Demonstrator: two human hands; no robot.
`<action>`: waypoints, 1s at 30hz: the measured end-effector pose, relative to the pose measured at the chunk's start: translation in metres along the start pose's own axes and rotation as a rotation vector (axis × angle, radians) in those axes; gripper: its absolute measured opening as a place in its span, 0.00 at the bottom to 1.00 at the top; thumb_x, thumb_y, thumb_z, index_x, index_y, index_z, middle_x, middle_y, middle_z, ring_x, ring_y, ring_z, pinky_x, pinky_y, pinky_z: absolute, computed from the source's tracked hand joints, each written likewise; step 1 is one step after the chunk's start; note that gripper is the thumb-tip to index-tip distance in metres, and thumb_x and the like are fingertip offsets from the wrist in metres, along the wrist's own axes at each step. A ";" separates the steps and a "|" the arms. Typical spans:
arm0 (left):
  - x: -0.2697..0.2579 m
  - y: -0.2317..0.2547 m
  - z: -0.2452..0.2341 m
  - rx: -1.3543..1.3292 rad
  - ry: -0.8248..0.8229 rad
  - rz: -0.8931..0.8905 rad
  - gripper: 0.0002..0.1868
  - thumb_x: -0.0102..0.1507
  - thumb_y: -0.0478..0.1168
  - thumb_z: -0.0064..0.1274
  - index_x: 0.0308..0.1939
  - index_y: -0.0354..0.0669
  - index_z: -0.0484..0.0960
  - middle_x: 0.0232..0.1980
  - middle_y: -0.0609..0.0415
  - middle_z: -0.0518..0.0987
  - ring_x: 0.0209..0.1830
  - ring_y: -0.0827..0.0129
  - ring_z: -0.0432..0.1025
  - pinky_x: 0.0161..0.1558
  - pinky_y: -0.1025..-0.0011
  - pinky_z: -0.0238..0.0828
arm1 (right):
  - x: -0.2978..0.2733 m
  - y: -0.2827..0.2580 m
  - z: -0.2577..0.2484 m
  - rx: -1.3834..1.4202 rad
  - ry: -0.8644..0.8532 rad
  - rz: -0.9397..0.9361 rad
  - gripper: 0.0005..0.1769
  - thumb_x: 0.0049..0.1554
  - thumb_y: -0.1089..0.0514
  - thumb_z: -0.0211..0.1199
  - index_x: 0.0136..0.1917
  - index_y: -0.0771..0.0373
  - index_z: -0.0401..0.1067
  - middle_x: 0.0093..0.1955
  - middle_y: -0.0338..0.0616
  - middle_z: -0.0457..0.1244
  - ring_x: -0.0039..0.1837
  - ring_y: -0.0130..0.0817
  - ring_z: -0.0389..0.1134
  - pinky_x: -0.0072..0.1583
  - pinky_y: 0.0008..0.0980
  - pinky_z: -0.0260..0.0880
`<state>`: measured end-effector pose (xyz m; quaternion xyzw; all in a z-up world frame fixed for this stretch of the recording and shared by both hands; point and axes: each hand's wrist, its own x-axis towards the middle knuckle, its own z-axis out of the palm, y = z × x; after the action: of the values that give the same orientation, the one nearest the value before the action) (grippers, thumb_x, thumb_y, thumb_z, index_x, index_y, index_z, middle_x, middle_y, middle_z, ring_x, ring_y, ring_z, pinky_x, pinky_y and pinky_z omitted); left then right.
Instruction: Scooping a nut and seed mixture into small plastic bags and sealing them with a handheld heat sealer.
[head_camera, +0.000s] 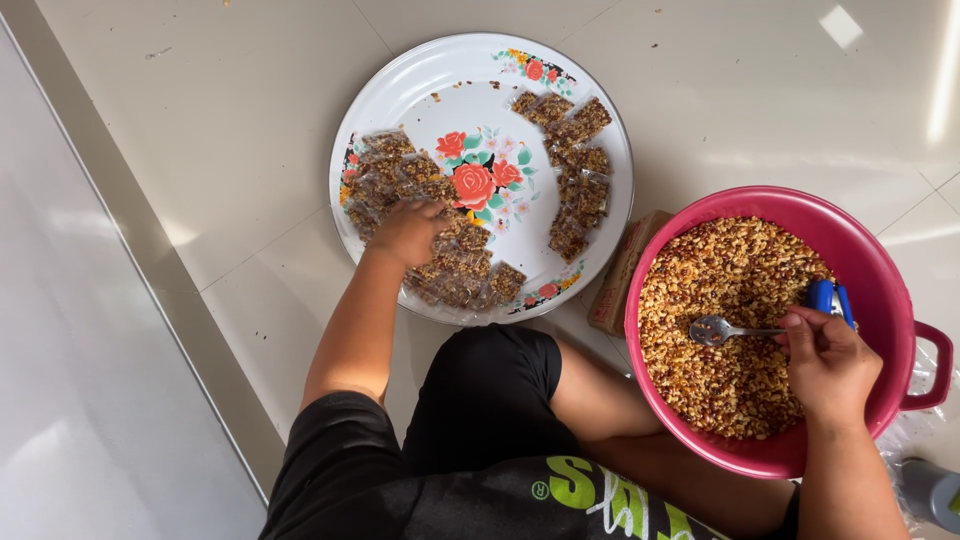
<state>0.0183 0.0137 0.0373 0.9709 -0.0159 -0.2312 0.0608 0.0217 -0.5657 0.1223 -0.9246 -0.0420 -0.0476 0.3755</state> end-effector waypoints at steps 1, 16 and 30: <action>-0.002 0.001 -0.012 0.000 0.001 0.002 0.42 0.50 0.27 0.52 0.70 0.58 0.72 0.81 0.61 0.56 0.80 0.62 0.49 0.78 0.56 0.40 | 0.000 0.000 0.000 -0.001 0.002 0.000 0.05 0.72 0.74 0.64 0.61 0.80 0.75 0.50 0.56 0.70 0.48 0.38 0.72 0.46 0.29 0.69; 0.055 -0.023 0.001 0.183 0.021 -0.226 0.15 0.63 0.38 0.52 0.53 0.51 0.84 0.61 0.51 0.77 0.64 0.58 0.68 0.72 0.49 0.51 | 0.002 -0.009 0.002 -0.144 0.051 -0.026 0.06 0.66 0.70 0.68 0.57 0.74 0.78 0.40 0.52 0.70 0.39 0.35 0.71 0.39 0.28 0.70; 0.074 -0.014 0.006 0.159 0.060 -0.174 0.16 0.65 0.32 0.44 0.56 0.41 0.78 0.51 0.45 0.82 0.48 0.55 0.78 0.54 0.56 0.73 | 0.005 -0.010 0.003 -0.195 0.039 -0.009 0.09 0.62 0.66 0.69 0.56 0.70 0.80 0.41 0.49 0.71 0.40 0.34 0.72 0.41 0.29 0.71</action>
<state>0.0816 0.0227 -0.0024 0.9769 0.0522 -0.2042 -0.0361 0.0261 -0.5564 0.1273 -0.9555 -0.0343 -0.0711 0.2843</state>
